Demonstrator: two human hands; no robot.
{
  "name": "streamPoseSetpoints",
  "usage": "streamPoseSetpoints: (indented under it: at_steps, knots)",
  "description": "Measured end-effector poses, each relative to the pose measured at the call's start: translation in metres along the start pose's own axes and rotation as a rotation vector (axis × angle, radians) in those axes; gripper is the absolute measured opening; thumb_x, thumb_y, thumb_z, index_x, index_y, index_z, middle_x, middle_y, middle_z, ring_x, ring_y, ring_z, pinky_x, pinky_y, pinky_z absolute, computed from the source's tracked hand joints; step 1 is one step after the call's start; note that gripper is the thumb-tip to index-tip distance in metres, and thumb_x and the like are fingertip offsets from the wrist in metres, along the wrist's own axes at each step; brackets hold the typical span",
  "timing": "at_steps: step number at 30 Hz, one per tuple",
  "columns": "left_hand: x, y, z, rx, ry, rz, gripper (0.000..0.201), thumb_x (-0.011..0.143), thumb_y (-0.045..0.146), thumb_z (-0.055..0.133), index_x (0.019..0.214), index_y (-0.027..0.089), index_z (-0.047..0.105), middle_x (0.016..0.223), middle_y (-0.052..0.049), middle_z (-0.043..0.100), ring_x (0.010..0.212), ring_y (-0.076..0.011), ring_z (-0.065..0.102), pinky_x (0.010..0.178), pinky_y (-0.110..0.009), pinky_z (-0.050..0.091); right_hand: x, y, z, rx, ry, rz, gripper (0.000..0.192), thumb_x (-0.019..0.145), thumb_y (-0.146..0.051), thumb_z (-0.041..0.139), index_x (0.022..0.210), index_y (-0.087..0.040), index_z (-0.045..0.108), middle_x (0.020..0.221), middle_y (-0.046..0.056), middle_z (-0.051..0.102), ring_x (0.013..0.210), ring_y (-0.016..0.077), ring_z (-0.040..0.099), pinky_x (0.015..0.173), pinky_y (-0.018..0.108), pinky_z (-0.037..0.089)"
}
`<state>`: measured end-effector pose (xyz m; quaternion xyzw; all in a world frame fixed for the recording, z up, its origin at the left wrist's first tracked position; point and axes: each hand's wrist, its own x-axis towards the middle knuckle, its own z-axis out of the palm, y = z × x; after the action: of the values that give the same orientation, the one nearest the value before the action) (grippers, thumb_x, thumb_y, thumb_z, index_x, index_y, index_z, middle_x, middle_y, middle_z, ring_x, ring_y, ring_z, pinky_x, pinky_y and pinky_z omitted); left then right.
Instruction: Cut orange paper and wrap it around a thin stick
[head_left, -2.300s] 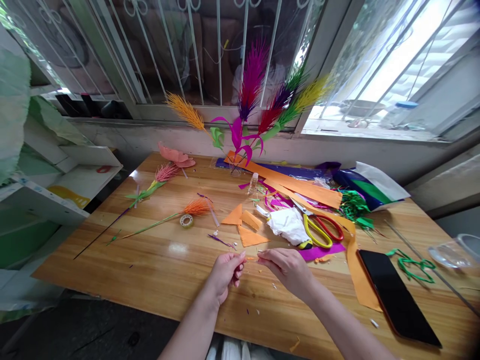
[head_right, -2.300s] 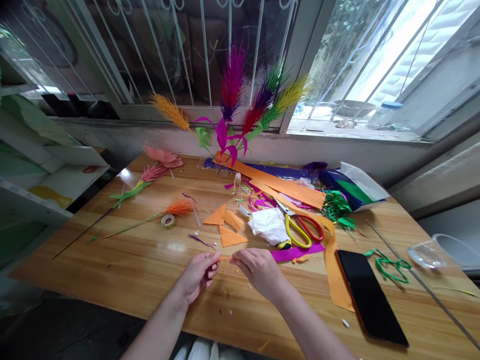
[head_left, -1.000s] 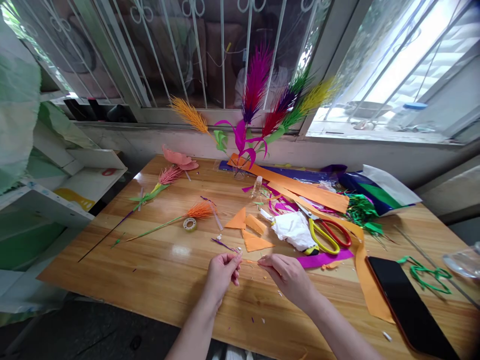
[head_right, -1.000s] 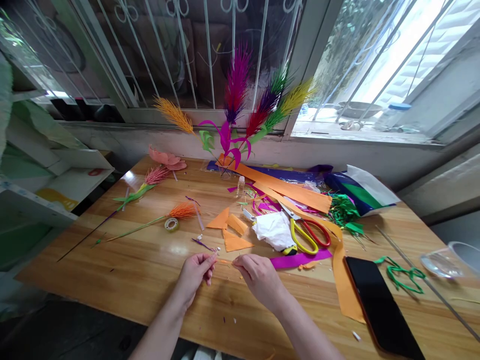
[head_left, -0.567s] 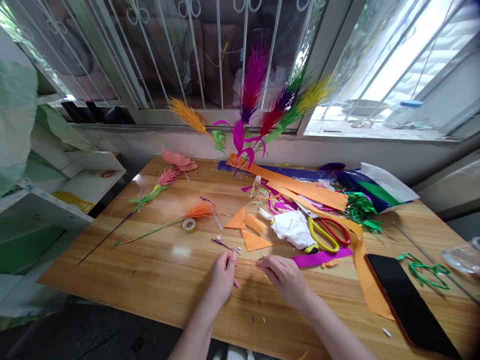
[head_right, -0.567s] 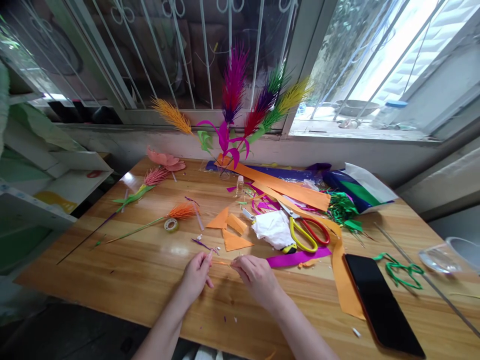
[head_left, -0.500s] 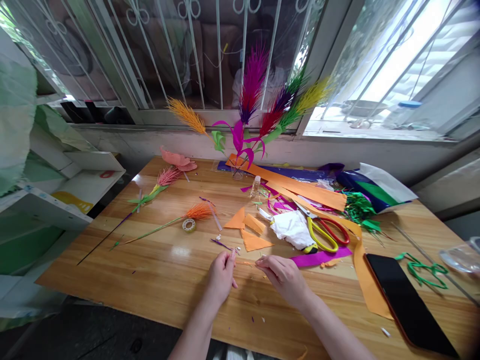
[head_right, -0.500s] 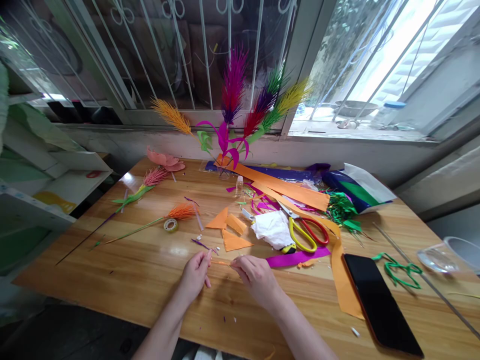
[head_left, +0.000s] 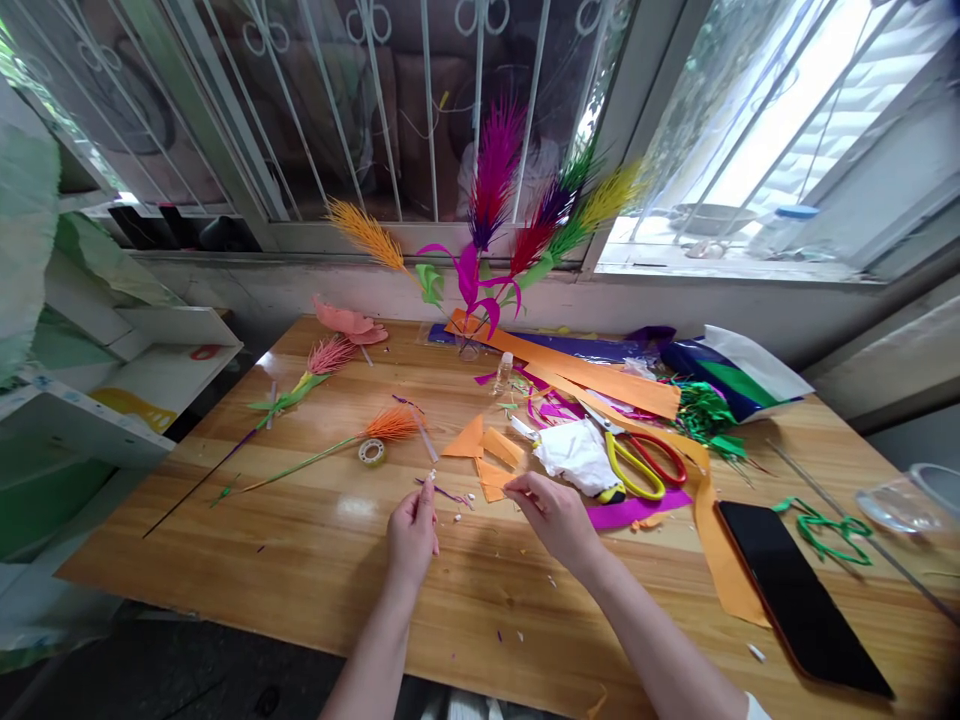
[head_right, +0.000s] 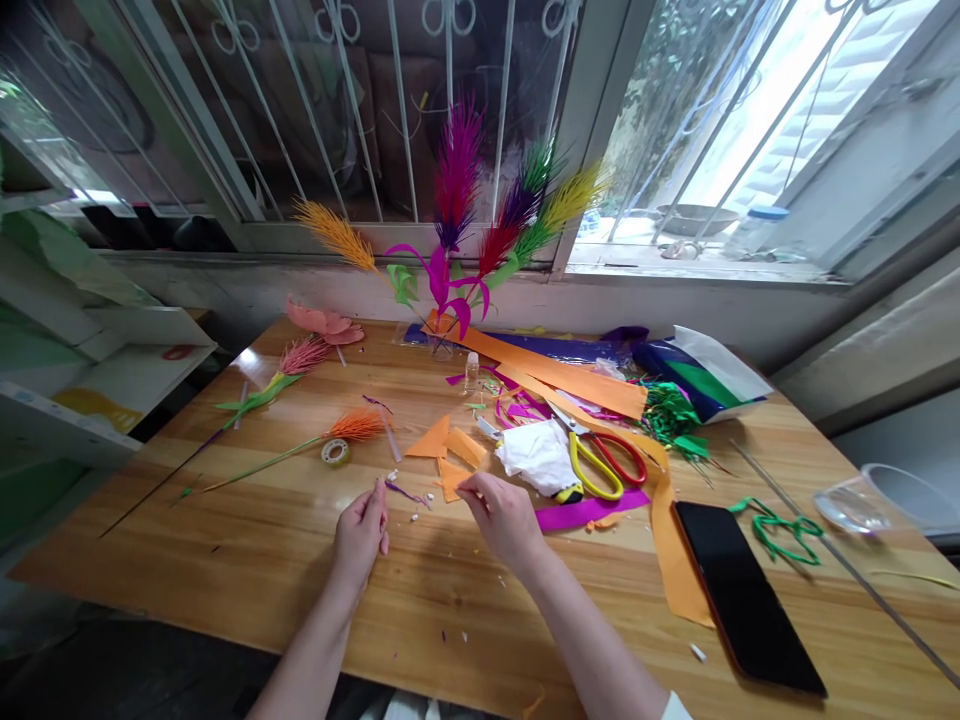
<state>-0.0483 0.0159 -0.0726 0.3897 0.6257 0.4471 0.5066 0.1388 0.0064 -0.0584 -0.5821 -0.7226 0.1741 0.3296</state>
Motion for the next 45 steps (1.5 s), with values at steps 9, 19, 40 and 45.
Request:
streamPoseSetpoints:
  at_steps: [9,19,40,45]
  knots:
    - [-0.002,-0.011,0.002,0.007,0.021,0.094,0.043,0.071,0.057,0.043,0.052,0.019,0.033,0.04,0.009,0.03,0.029,-0.0048,0.032,0.032,-0.018,0.026,0.074,0.004,0.027,0.017,0.14,0.081,0.034,0.074,-0.032,0.055,0.103,-0.018,0.046,0.099,0.009,0.058,0.085,0.0195,0.056,0.067,0.031,0.046]
    - [-0.004,-0.011,0.003,0.049,0.013,0.144,0.04,0.073,0.053,0.043,0.053,0.02,0.034,0.04,0.008,0.034,0.032,-0.0061,0.035,0.036,-0.018,0.029,0.019,0.007,0.025,-0.116,0.033,-0.036,0.018,0.076,-0.015,0.049,0.093,-0.021,0.051,0.09,0.005,0.057,0.088,0.0216,0.049,0.075,0.035,0.043]
    - [-0.012,-0.012,0.01,0.317,-0.044,0.39,0.028,0.076,0.041,0.044,0.058,0.02,0.046,0.058,0.001,0.049,0.054,-0.0118,0.047,0.053,-0.021,0.038,0.003,0.022,0.027,-0.048,0.029,0.079,0.013,0.078,-0.025,0.05,0.067,-0.019,0.053,0.078,0.003,0.053,0.074,0.0167,0.05,0.068,0.029,0.043]
    - [-0.017,-0.007,0.015,0.486,-0.198,0.679,0.012,0.078,0.026,0.042,0.074,0.021,0.052,0.078,-0.005,0.055,0.08,-0.0168,0.051,0.074,-0.028,0.04,0.004,0.02,0.025,0.0,0.014,0.101,0.012,0.077,-0.024,0.05,0.066,-0.019,0.052,0.077,0.002,0.052,0.073,0.0157,0.051,0.068,0.028,0.043]
